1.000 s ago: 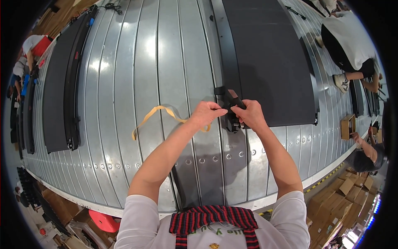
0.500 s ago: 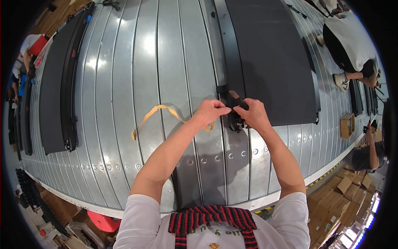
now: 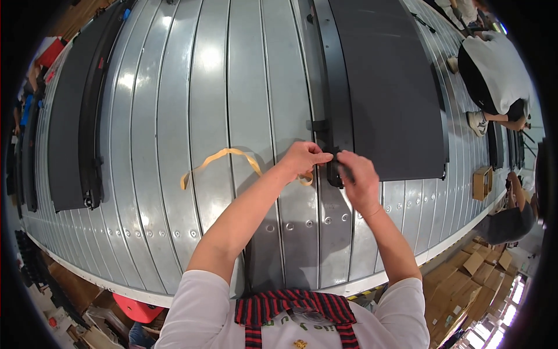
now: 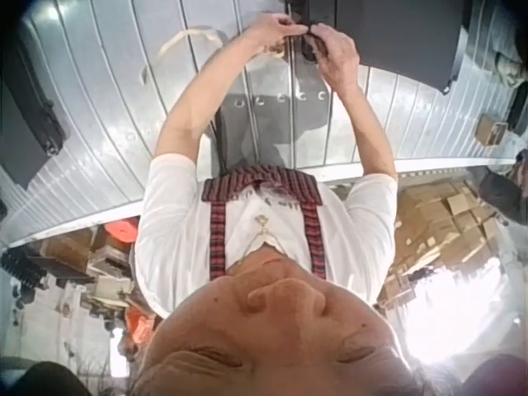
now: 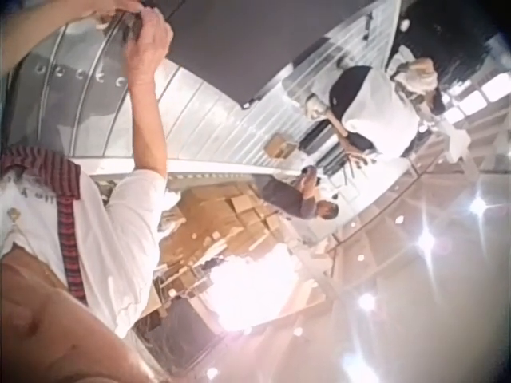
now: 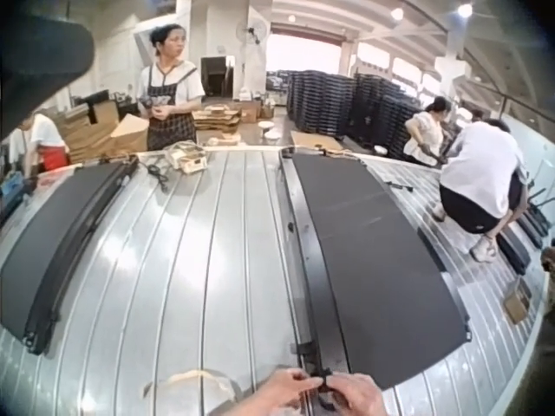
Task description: Assembling and labeling treadmill components on a factory production line.
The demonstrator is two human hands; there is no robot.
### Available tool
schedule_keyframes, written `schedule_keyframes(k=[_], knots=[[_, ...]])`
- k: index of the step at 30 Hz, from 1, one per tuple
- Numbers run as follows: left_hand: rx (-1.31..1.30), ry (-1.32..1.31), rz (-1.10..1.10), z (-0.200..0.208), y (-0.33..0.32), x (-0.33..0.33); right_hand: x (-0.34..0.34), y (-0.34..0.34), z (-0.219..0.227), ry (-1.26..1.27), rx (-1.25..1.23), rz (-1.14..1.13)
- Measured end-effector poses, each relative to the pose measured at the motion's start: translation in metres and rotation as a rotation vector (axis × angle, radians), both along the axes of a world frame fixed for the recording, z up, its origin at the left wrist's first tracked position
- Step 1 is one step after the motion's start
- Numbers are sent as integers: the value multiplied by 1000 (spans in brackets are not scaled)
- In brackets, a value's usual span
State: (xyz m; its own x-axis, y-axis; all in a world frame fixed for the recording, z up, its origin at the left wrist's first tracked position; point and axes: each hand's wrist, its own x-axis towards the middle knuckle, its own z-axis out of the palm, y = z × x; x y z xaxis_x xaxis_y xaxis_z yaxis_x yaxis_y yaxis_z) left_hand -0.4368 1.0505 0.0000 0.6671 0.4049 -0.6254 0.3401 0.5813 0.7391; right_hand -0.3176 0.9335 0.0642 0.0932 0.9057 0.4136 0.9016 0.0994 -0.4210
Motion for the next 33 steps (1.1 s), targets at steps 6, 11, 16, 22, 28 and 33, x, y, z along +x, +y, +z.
schedule_keyframes(k=[6,11,16,22,28,33], knots=[[-78,-14,-29,5,6,1,-11,-9,-27,-323,-160,116],[61,-15,-44,0,11,2,-12,-3,-8,-145,-294,71],[97,-134,-50,-7,10,4,-9,2,-10,-11,-217,-19],[242,-12,-56,-6,7,-1,-26,-9,4,835,-277,-586],[35,-160,-53,-10,9,-1,-58,-28,-22,699,-449,-614],[120,-94,-28,-14,7,-2,-86,-6,-24,1414,-296,-631]])
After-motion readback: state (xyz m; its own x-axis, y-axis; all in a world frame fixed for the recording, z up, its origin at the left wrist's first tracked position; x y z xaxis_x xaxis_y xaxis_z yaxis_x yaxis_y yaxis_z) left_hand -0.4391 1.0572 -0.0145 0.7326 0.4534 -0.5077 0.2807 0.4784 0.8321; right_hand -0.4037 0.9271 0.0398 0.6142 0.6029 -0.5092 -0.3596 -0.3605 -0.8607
